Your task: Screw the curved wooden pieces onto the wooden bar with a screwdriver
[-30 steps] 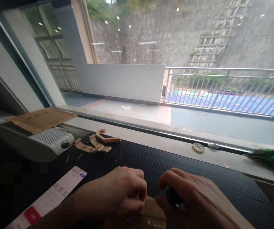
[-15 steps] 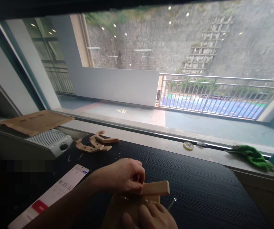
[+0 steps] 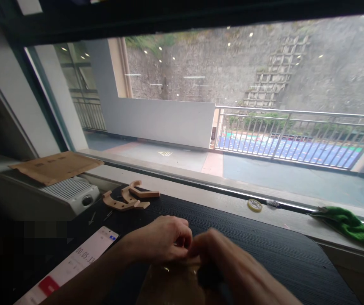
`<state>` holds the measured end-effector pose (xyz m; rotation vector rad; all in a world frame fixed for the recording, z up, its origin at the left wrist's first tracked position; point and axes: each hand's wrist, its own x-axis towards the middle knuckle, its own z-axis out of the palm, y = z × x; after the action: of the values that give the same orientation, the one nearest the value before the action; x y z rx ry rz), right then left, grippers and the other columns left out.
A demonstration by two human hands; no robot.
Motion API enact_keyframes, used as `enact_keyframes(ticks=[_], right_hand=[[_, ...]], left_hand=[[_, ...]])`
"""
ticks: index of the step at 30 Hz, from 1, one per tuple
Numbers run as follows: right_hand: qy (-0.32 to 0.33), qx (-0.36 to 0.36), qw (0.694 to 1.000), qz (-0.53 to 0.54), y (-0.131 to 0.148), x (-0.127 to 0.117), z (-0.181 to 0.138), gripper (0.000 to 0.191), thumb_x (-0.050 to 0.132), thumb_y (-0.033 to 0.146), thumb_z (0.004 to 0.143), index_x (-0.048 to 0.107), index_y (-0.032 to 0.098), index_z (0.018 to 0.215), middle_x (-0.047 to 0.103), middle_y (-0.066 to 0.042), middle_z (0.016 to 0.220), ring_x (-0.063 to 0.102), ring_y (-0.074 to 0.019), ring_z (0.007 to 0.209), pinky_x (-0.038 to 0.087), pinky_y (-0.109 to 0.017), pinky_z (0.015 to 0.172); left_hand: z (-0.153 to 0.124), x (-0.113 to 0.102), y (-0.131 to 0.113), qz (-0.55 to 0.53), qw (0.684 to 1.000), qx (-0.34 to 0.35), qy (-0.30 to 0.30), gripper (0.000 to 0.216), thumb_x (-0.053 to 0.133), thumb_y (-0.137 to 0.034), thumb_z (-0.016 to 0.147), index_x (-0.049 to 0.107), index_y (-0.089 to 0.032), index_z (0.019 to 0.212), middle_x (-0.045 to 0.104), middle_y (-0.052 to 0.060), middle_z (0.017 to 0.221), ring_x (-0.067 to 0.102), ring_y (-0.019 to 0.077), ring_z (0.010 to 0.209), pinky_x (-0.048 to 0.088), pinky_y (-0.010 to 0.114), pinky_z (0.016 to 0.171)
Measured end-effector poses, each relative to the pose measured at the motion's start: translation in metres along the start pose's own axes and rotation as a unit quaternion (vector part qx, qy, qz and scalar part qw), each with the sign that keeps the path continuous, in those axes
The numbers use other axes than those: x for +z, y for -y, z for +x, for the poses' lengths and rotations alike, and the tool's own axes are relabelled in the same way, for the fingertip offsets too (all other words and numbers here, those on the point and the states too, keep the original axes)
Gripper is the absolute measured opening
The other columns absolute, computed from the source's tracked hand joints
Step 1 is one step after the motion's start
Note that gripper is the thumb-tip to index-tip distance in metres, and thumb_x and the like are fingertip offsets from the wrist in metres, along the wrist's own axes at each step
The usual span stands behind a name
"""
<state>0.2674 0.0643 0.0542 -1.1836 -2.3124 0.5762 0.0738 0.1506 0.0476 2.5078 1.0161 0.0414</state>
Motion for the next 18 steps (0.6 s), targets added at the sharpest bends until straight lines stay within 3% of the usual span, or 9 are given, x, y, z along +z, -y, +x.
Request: enact_keyframes(ticks=[2,4,9,18], right_hand=[[-0.1,0.013,0.995,0.016,0.006,-0.022,0.01,0.012,0.042,0.029,0.093,0.054,0.027,0.096,0.061,0.0,0.084,0.059,-0.014,0.075,0.049,-0.02,0.064],[-0.169,-0.01,0.985,-0.001,0.009,-0.032,0.025,0.012,0.044,0.033,0.093,0.053,0.027,0.097,0.06,0.0,0.091,0.057,-0.0148,0.083,0.048,-0.022,0.07],[-0.255,0.026,0.966,-0.038,0.001,-0.019,0.046,0.027,0.043,0.039,0.092,0.052,0.022,0.074,0.053,0.003,0.064,0.048,-0.0118,0.058,0.041,-0.022,0.053],[-0.138,0.018,0.99,0.006,-0.011,0.0,0.051,0.026,0.047,0.04,0.09,0.053,0.021,0.074,0.05,0.004,0.064,0.044,-0.011,0.058,0.036,-0.023,0.051]], left_hand=[[0.0,0.001,0.001,-0.003,1.0,-0.004,-0.004,0.015,0.061,-0.032,0.072,0.07,-0.023,0.081,0.069,-0.001,0.085,0.062,0.0159,0.075,0.039,0.023,0.062],[0.0,0.002,0.002,-0.011,1.0,-0.004,-0.009,0.015,0.061,-0.032,0.072,0.07,-0.023,0.08,0.069,-0.001,0.085,0.062,0.0155,0.074,0.039,0.023,0.062],[0.001,0.004,0.004,-0.023,1.0,-0.004,-0.02,0.016,0.062,-0.033,0.071,0.07,-0.022,0.08,0.068,-0.001,0.081,0.062,0.0149,0.073,0.038,0.021,0.059],[-0.001,0.005,0.001,-0.047,0.998,-0.012,-0.034,0.008,0.064,-0.029,0.07,0.068,-0.021,0.071,0.066,-0.005,0.07,0.059,0.0109,0.063,0.036,0.017,0.053]])
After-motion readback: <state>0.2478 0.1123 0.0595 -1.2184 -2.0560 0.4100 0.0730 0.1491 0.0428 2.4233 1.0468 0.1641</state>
